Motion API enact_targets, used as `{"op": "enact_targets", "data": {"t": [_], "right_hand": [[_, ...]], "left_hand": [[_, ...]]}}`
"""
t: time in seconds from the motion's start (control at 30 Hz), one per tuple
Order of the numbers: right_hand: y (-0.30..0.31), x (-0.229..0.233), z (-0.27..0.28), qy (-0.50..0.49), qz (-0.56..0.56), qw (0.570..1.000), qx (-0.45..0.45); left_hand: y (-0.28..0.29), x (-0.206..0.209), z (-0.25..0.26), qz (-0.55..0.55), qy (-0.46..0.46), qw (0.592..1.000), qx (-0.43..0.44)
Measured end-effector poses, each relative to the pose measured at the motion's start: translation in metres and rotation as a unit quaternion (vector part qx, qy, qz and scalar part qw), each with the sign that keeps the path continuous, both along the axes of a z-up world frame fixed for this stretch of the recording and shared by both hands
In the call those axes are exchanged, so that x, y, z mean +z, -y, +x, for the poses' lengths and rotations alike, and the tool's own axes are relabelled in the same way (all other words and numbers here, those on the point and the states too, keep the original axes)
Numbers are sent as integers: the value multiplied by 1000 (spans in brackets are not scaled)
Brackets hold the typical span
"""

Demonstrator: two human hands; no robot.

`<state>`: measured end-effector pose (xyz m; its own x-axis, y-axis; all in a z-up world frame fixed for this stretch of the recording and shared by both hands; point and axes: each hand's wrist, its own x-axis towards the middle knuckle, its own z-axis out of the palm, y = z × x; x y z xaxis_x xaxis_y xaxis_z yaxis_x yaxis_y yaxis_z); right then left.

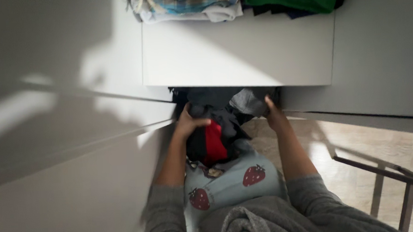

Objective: The person removes clothes from a wardrobe compartment, folds the garments by hand, and places the folded clothes back into the wardrobe.

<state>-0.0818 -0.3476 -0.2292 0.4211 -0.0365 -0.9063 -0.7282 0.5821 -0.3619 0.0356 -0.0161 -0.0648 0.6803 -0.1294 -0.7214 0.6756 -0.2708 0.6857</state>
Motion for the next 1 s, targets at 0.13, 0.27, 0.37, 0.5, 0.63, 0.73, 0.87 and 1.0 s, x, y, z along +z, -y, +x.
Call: {"op": "enact_targets", "data": {"t": [0.13,0.27,0.37,0.5,0.63,0.73,0.87,1.0], "right_hand": [[0,-39,31,153,90,975,-137],[-3,-64,50,139,122,955,-231],[-9,-73,51,148,160,947,-234],[-12,-70,52,173,121,955,-209],[-14,-47,51,146,112,976,-114],[-24,-7,28,149,127,973,-124],[-26,76,-20,137,148,972,-119],[-13,167,-39,145,125,975,-115]], "left_hand": [[5,97,19,43,81,978,-189],[20,103,33,-76,179,980,-34],[26,-13,74,-29,367,930,24],[37,-150,115,39,316,947,51],[5,-173,119,2,185,976,113],[-2,-154,98,-119,100,978,139],[-43,-103,-9,-275,-64,929,238],[-50,-48,-49,-233,-150,919,280]]}}
